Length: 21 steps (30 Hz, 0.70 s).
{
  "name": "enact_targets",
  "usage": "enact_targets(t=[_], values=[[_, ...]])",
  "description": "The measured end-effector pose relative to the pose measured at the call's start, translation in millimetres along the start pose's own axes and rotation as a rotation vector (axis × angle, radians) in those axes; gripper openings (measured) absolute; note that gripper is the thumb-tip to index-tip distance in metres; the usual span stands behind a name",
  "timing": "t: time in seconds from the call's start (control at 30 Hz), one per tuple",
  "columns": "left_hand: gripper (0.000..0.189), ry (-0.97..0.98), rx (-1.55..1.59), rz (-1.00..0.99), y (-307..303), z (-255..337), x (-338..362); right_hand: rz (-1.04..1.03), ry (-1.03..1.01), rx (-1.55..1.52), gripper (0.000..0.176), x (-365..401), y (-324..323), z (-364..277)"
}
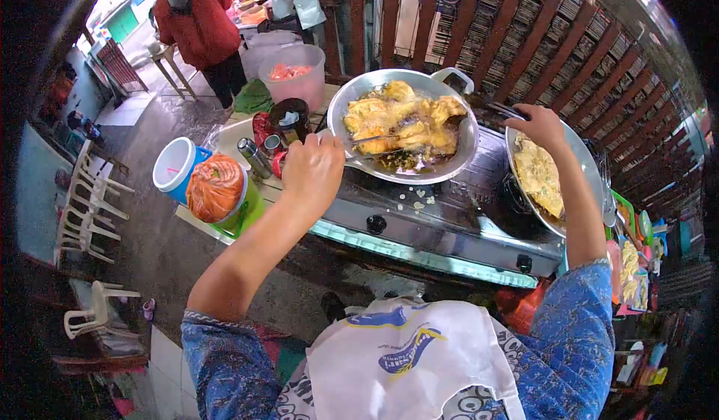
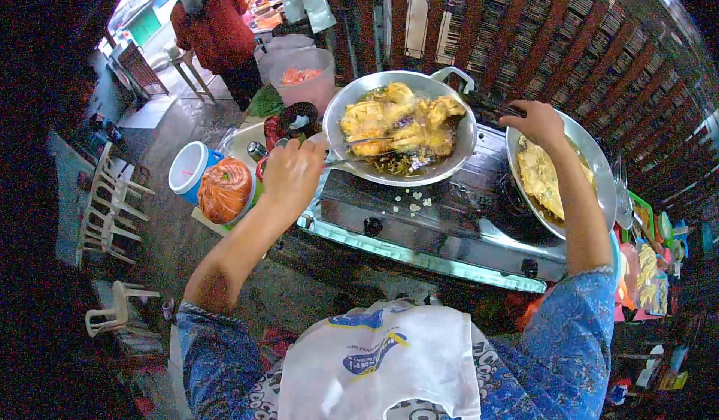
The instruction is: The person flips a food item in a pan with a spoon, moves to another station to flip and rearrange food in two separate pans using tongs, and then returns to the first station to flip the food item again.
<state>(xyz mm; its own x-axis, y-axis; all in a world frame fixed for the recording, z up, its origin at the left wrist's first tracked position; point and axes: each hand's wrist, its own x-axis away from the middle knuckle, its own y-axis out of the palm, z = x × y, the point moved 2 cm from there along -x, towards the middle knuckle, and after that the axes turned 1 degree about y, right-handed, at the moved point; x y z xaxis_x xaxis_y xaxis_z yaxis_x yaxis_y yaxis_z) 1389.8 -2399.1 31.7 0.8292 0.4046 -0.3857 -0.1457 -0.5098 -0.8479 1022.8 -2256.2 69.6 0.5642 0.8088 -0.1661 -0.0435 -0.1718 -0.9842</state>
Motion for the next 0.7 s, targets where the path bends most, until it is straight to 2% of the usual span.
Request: enact_targets(t=[0.03,0.1,0.2,0.27,0.4,0.47,0.53,0.57,0.7], values=[[0.010,-0.008,0.022,-0.020,1.6,-0.1,0.1,-0.001,-0.001,0.000,0.046,10.1,-5.1,-8.1],[0.010,-0.008,0.031,-0.025,-0.1,0.5,-0.6,-0.073,-0.291,-0.117,0.050,33.5,-11.2,-32.2],[0.010,-0.006,0.038,-0.038,-2.3,1.8,-2.8,-0.045,-0.438,0.121,0.052,67.3,-6.9,-74.7],[0.010,0.000,0.035,-0.044,-1.8,2.9,-3.7,0.035,-0.526,0.048,0.048,70.8,7.4,-85.8],[0.012,-0.031,0.049,-0.050,-5.2,-3.7,-1.9,0.014,-0.594,0.174,0.044,65.1,22.0,-93.5],[0.014,-0.059,0.065,-0.077,-17.5,-15.9,-0.2,0.108,-0.674,0.160,0.042,64.7,21.8,-85.9],[0.047,-0.146,0.346,-0.314,-35.6,-33.8,0.8,0.101,-0.661,0.170,0.041,68.8,11.5,-78.2],[0.050,-0.165,0.351,-0.353,-38.8,-39.5,0.8,0.096,-0.648,0.179,0.041,71.1,7.9,-74.3],[0.046,-0.154,0.355,-0.277,-41.9,-41.8,-7.7,0.117,-0.736,0.185,0.041,76.3,4.4,-62.7]])
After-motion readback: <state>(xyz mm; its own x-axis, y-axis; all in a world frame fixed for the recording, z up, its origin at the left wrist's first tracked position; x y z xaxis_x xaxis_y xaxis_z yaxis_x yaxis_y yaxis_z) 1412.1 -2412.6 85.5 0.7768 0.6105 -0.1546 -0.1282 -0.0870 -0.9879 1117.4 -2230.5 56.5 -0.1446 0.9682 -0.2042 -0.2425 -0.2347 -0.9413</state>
